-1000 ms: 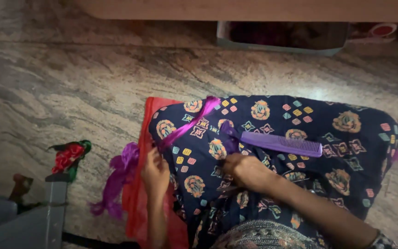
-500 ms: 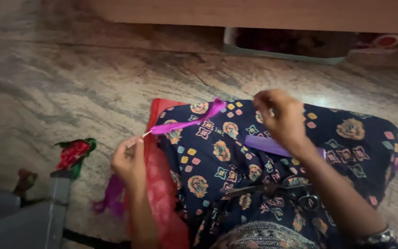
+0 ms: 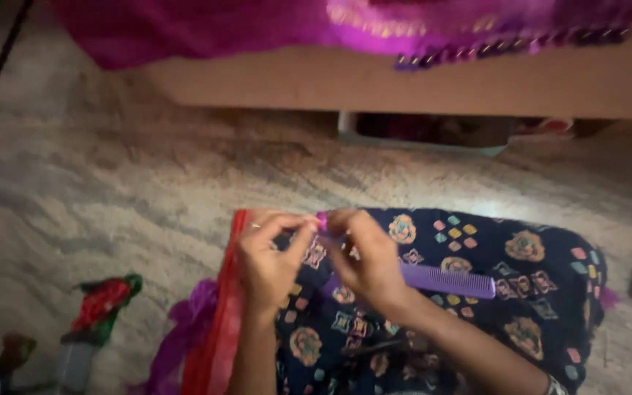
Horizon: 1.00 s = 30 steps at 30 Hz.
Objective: Manually tying and trimming tassels on the edge of a saree.
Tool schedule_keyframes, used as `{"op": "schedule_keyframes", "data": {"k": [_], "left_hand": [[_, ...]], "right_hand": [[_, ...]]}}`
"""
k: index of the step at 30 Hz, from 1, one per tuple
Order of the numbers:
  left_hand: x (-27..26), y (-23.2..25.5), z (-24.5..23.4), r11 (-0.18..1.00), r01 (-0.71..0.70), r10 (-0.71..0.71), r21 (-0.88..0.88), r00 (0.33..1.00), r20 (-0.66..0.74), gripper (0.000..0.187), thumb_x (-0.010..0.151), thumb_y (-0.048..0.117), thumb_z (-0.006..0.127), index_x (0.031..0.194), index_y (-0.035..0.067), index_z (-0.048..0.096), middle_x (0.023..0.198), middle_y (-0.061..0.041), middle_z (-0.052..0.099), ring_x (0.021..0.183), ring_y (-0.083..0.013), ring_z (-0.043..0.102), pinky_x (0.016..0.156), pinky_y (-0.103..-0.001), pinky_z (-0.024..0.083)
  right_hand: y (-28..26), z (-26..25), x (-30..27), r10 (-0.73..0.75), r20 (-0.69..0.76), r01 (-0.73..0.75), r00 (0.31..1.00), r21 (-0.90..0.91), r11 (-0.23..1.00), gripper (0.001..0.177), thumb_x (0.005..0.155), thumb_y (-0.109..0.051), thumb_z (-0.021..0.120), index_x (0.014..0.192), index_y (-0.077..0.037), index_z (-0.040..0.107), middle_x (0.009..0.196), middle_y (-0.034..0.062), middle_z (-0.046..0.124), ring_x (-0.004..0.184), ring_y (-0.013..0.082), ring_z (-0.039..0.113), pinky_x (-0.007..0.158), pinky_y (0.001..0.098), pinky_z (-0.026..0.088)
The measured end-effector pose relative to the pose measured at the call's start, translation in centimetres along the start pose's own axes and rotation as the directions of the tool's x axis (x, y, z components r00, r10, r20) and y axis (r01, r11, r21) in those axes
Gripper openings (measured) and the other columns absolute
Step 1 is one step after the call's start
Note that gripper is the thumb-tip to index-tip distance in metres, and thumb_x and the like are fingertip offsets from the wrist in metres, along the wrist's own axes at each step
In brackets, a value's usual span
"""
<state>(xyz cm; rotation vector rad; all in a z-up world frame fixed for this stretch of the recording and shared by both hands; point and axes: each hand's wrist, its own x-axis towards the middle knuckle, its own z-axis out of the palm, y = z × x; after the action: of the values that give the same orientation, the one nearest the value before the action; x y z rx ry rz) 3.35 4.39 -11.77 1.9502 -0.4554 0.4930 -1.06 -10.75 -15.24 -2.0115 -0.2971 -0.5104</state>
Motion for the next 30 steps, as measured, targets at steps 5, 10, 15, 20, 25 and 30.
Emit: {"op": "schedule_keyframes", "data": {"k": [5, 10, 15, 20, 25, 30], "left_hand": [[1.1, 1.3, 6.0, 0.966, 0.174, -0.127, -0.193, 0.964, 0.234, 0.009, 0.080, 0.005, 0.082, 0.088, 0.004, 0.077, 0.083, -0.005, 0.074, 0.069, -0.0177, 0.068, 0.064, -0.028, 0.054], [5.1, -0.1, 11.6, 0.890, 0.117, 0.014, -0.441, 0.959, 0.283, 0.050, 0.080, 0.018, 0.084, 0.125, 0.006, 0.065, 0.107, -0.003, 0.069, 0.082, -0.0110, 0.063, 0.074, -0.027, 0.055], [12.7, -4.7, 17.5, 0.842, 0.264, -0.218, -0.471, 0.964, 0.151, 0.045, 0.090, 0.031, 0.079, 0.123, 0.004, 0.064, 0.107, -0.007, 0.073, 0.092, -0.0121, 0.069, 0.083, -0.028, 0.057], [18.0, -7.3, 19.5, 0.471, 0.516, -0.305, -0.715, 0.856, 0.417, 0.036, 0.093, 0.031, 0.072, 0.116, 0.004, 0.068, 0.109, -0.007, 0.073, 0.096, -0.0152, 0.070, 0.090, -0.031, 0.055], [18.2, -11.0, 20.3, 0.169, 0.613, -0.222, -0.772, 0.786, 0.577, 0.020, 0.102, 0.022, 0.063, 0.107, 0.004, 0.067, 0.105, -0.014, 0.075, 0.097, -0.0238, 0.072, 0.092, -0.037, 0.055], [18.1, -10.9, 19.2, 0.147, 0.643, -0.205, -0.752, 0.763, 0.613, 0.019, 0.100, 0.023, 0.064, 0.107, 0.005, 0.067, 0.103, -0.014, 0.076, 0.096, -0.0247, 0.073, 0.090, -0.039, 0.056]], "right_hand": [[2.6, -5.3, 0.3, 0.168, -0.236, -0.190, 0.957, -0.073, 0.979, 0.023, 0.083, -0.004, 0.078, 0.101, -0.006, 0.063, 0.096, 0.0078, 0.077, 0.062, 0.0129, 0.067, 0.054, 0.0269, 0.052], [5.1, -14.6, -1.3, 0.266, -0.360, -0.375, 0.895, -0.280, 0.884, 0.025, 0.085, -0.002, 0.076, 0.109, -0.007, 0.070, 0.104, 0.0080, 0.074, 0.067, 0.0133, 0.067, 0.056, 0.0264, 0.057], [10.7, -25.5, -6.7, 0.121, -0.476, -0.378, 0.871, -0.493, 0.784, 0.012, 0.103, -0.002, 0.069, 0.113, -0.007, 0.073, 0.113, 0.0128, 0.071, 0.088, 0.0177, 0.069, 0.071, 0.0289, 0.059], [11.1, -29.1, -9.5, -0.037, -0.478, -0.358, 0.877, -0.705, 0.612, 0.008, 0.117, -0.005, 0.068, 0.118, -0.009, 0.075, 0.108, 0.0096, 0.076, 0.094, 0.0182, 0.071, 0.083, 0.0296, 0.057], [13.7, -25.8, -11.4, 0.090, -0.232, -0.239, 0.969, -0.768, 0.593, 0.043, 0.079, 0.004, 0.061, 0.118, -0.006, 0.074, 0.100, 0.0169, 0.072, 0.088, 0.0371, 0.069, 0.081, 0.0450, 0.056], [23.0, -20.7, -17.1, 0.570, -0.055, -0.352, 0.820, -0.834, 0.425, 0.017, 0.081, -0.001, 0.065, 0.097, -0.005, 0.072, 0.097, 0.0153, 0.072, 0.091, 0.0314, 0.070, 0.081, 0.0415, 0.059]]}}
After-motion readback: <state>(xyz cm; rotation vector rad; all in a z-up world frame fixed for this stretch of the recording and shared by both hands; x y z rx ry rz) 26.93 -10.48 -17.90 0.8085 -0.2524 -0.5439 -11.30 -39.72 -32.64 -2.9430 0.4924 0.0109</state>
